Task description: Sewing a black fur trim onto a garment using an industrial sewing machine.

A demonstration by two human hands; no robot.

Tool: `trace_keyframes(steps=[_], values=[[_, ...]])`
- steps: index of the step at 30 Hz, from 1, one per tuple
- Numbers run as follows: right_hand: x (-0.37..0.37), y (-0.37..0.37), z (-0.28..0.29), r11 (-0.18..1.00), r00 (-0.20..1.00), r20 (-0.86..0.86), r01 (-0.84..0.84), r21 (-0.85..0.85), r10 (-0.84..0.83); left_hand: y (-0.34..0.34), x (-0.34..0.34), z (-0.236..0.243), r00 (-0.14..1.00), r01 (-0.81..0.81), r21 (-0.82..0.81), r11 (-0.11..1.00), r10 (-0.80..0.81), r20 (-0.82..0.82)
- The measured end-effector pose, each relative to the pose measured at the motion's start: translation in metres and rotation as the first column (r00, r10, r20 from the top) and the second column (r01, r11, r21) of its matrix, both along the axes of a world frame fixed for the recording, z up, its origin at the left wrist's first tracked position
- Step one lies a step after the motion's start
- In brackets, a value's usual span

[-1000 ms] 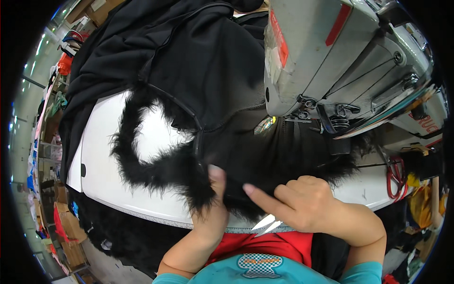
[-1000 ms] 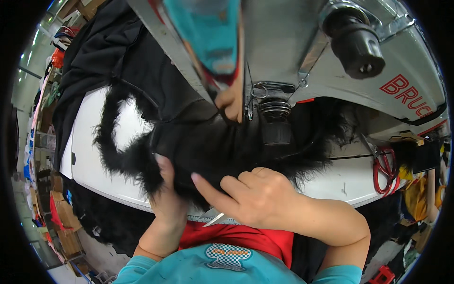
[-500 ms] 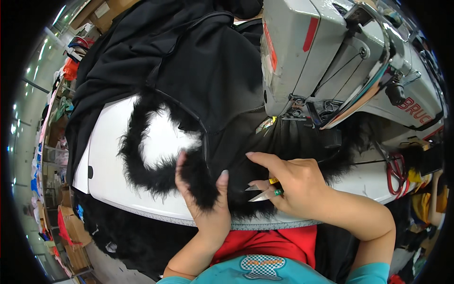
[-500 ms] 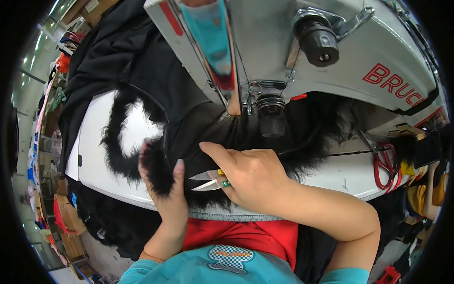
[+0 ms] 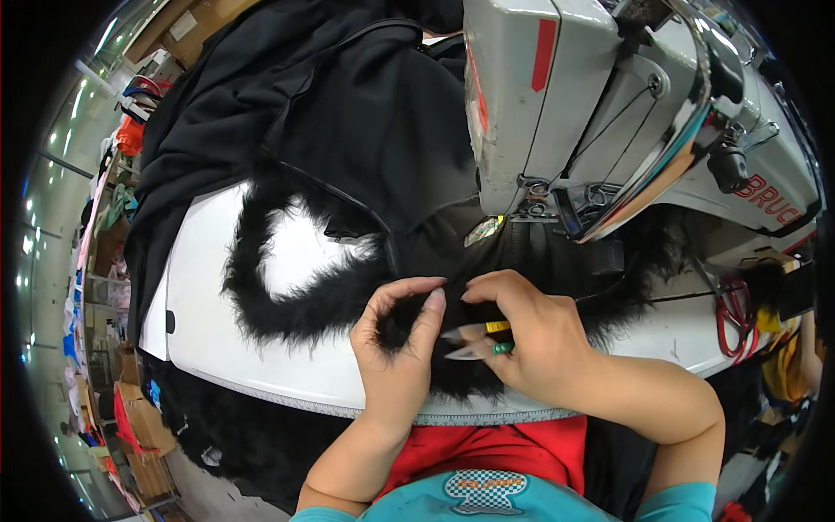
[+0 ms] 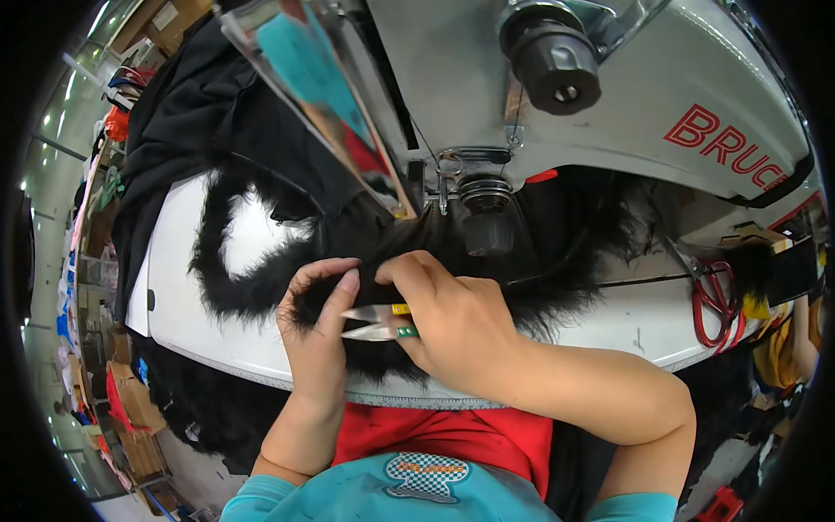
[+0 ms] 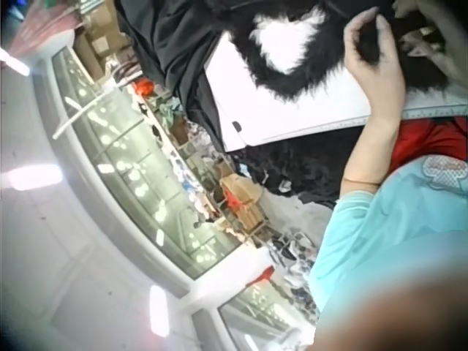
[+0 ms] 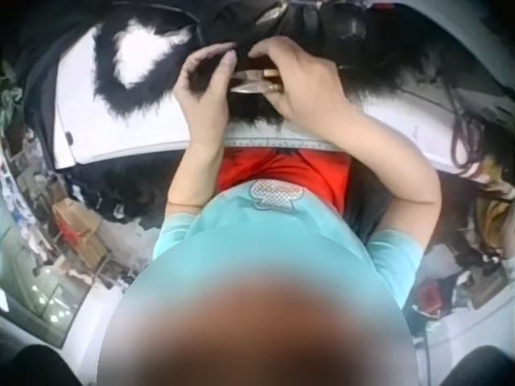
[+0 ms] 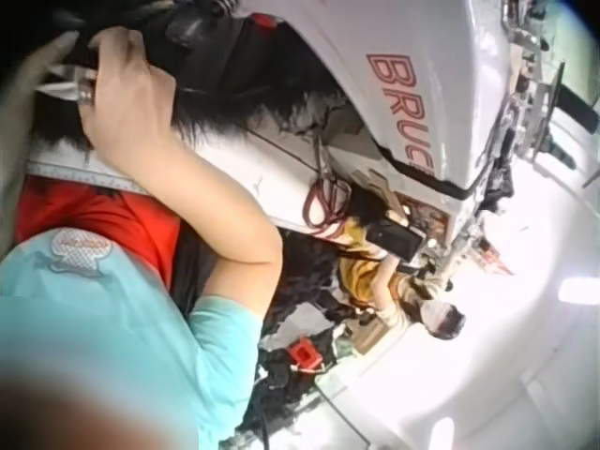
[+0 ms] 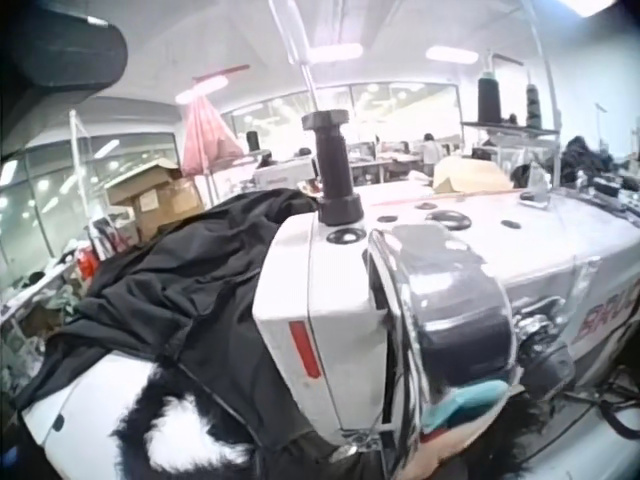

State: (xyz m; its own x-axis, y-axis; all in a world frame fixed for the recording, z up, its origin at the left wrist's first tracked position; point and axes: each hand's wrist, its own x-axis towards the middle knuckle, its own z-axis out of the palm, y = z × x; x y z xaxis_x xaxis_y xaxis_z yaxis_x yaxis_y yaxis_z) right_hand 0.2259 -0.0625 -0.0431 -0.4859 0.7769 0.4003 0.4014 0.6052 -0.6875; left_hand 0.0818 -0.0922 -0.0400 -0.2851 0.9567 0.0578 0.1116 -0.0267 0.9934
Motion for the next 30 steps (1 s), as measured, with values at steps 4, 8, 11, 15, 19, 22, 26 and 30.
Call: trace_keyframes(steps=[4,8,11,15,19,22,26,30], values=[[-0.002,0.003,0.004,0.981,0.999,-0.036,-0.008,-0.194,0.001,0.007,0.006,0.002,0.991,-0.037,-0.037,0.999,0.042,0.124],[0.001,0.001,0.001,0.995,0.999,-0.037,-0.042,-0.096,0.038,0.007,0.005,0.004,0.990,-0.102,0.012,0.995,0.100,0.104],[0.002,0.002,-0.001,0.998,0.998,-0.039,-0.049,-0.047,0.047,0.004,0.001,0.005,0.995,-0.025,0.026,0.999,0.022,0.095],[0.004,0.003,0.000,0.998,0.999,0.001,-0.040,-0.046,0.040,-0.001,-0.009,0.006,0.894,0.171,0.003,0.985,-0.157,0.420],[0.007,0.001,0.014,0.991,0.999,-0.018,-0.048,-0.124,0.047,-0.006,-0.007,0.008,0.940,0.164,-0.017,0.986,-0.151,0.305],[0.015,-0.001,0.029,0.943,0.988,-0.123,-0.129,-0.305,0.095,-0.006,-0.007,0.004,0.962,0.169,0.031,0.985,-0.172,0.214],[0.018,0.003,0.037,0.577,0.937,-0.316,-0.341,-0.742,0.148,-0.005,-0.005,0.005,0.972,0.152,0.036,0.988,-0.156,0.177],[0.015,0.002,0.037,0.493,0.942,-0.294,-0.337,-0.802,0.165,-0.004,-0.004,0.006,0.969,0.151,0.016,0.988,-0.151,0.198]])
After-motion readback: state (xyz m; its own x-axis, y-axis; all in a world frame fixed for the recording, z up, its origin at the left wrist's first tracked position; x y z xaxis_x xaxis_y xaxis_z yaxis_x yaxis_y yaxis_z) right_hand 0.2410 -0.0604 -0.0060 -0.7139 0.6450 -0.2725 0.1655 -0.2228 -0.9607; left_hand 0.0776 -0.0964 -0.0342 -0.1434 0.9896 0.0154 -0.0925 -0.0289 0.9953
